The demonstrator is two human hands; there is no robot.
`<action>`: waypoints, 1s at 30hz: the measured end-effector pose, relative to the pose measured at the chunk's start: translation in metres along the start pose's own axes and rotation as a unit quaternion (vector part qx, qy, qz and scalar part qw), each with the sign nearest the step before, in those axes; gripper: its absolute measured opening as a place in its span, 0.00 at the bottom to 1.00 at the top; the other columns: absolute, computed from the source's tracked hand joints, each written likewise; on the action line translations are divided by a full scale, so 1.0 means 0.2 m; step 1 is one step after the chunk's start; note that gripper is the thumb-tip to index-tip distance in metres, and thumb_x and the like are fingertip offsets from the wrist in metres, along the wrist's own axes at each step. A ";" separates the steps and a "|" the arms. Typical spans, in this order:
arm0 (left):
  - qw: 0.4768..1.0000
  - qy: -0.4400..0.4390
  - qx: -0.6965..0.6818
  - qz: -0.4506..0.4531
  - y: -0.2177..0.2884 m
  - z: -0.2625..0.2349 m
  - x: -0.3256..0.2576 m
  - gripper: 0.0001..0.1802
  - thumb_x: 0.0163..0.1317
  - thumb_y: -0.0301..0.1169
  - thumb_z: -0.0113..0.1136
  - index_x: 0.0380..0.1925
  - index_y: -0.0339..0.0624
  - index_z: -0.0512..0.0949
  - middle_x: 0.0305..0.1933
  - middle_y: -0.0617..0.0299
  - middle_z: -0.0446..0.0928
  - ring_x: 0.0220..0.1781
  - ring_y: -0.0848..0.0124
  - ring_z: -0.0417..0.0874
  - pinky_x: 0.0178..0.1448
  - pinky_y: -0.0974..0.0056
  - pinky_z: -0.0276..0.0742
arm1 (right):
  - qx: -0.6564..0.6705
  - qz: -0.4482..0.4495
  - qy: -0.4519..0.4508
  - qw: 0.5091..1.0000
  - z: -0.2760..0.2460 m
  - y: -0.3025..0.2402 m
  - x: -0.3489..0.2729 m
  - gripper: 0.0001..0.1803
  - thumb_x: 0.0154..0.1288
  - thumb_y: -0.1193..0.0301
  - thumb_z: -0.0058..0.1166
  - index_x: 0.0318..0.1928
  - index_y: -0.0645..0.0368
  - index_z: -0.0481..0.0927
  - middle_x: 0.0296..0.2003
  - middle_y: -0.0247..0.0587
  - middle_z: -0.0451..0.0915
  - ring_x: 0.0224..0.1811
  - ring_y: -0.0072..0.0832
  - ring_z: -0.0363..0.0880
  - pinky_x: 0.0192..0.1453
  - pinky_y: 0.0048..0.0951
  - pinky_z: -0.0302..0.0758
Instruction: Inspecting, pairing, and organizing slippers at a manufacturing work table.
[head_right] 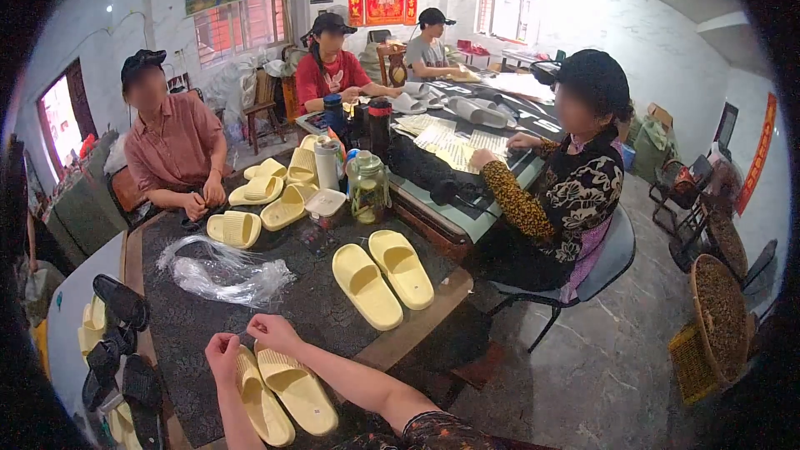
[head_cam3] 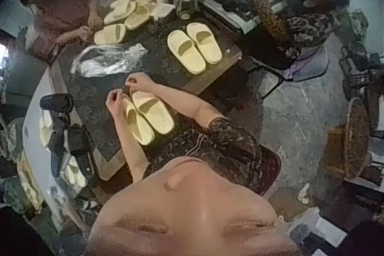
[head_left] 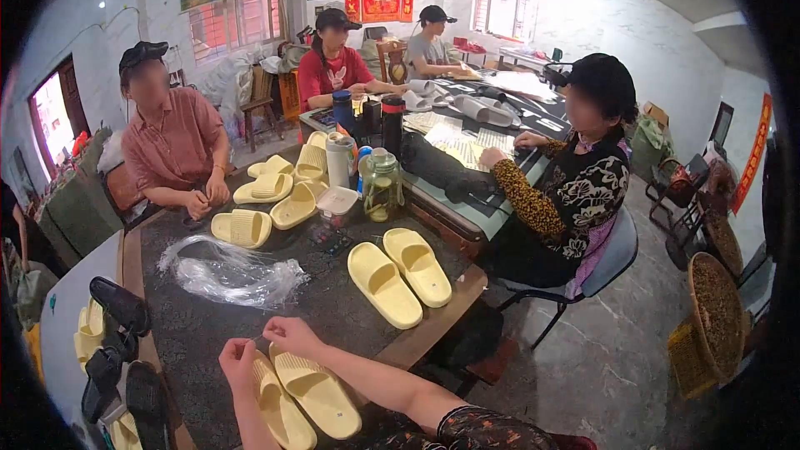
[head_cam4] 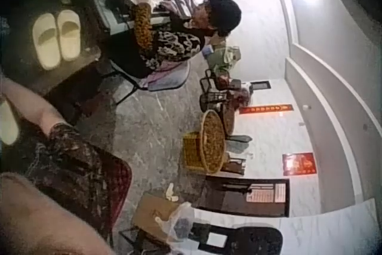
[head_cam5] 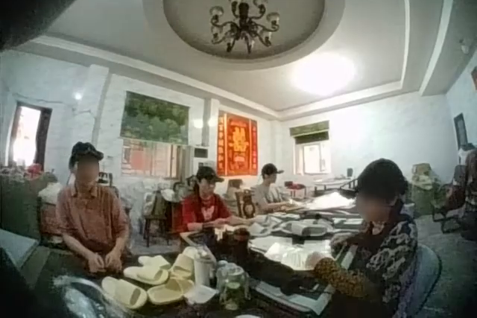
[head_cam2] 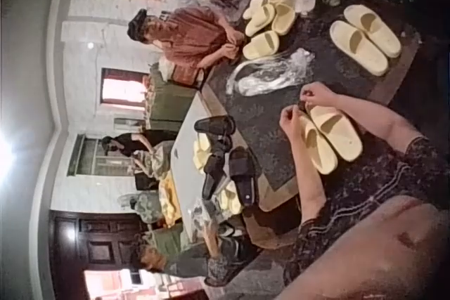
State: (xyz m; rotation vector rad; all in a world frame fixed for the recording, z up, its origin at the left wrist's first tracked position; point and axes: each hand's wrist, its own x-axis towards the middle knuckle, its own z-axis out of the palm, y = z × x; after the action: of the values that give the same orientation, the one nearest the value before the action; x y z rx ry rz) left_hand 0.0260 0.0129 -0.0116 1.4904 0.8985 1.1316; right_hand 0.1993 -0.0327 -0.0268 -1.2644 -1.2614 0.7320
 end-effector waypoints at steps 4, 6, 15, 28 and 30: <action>0.999 -0.026 0.043 -0.006 0.00 0.00 0.00 0.03 0.57 0.22 0.64 0.29 0.37 0.79 0.28 0.69 0.77 0.30 0.82 0.75 0.36 0.74 0.71 | -0.030 -0.024 -0.067 0.997 -0.01 -0.03 -0.02 0.13 0.63 0.63 0.59 0.39 0.61 0.81 0.25 0.38 0.81 0.27 0.22 0.77 0.34 0.30 0.73; 0.999 -0.011 0.035 -0.011 0.00 0.00 0.00 0.03 0.57 0.22 0.64 0.29 0.37 0.79 0.28 0.69 0.77 0.30 0.82 0.75 0.37 0.74 0.71 | -0.019 0.010 -0.033 0.999 -0.01 -0.03 -0.01 0.13 0.63 0.63 0.59 0.38 0.61 0.81 0.25 0.38 0.80 0.27 0.22 0.77 0.35 0.29 0.73; 0.999 -0.014 0.047 -0.016 0.00 -0.01 0.01 0.03 0.57 0.23 0.65 0.30 0.37 0.79 0.27 0.69 0.78 0.30 0.81 0.75 0.36 0.73 0.70 | -0.007 -0.010 -0.056 0.998 -0.01 -0.03 -0.01 0.12 0.63 0.64 0.59 0.38 0.62 0.81 0.25 0.37 0.81 0.27 0.21 0.77 0.34 0.29 0.73; 0.999 0.003 -0.003 -0.036 0.06 0.01 -0.03 0.03 0.57 0.22 0.65 0.30 0.37 0.80 0.27 0.68 0.79 0.30 0.81 0.77 0.36 0.73 0.72 | 0.005 0.061 -0.035 0.998 -0.02 -0.08 -0.02 0.12 0.65 0.64 0.59 0.40 0.61 0.81 0.25 0.32 0.80 0.30 0.16 0.76 0.37 0.25 0.74; 0.999 0.024 -0.013 -0.045 0.06 0.00 -0.03 0.03 0.57 0.23 0.65 0.30 0.37 0.80 0.27 0.67 0.79 0.30 0.80 0.77 0.37 0.72 0.72 | 0.003 0.085 -0.026 0.996 -0.01 -0.07 -0.02 0.12 0.65 0.64 0.59 0.40 0.61 0.81 0.26 0.32 0.80 0.30 0.17 0.76 0.37 0.25 0.74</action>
State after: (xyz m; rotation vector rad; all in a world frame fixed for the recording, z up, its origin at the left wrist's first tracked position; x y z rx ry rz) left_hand 0.0248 0.0036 -0.0011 1.3931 0.9719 1.1130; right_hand 0.1976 -0.0400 -0.0134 -1.3669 -1.2023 0.8955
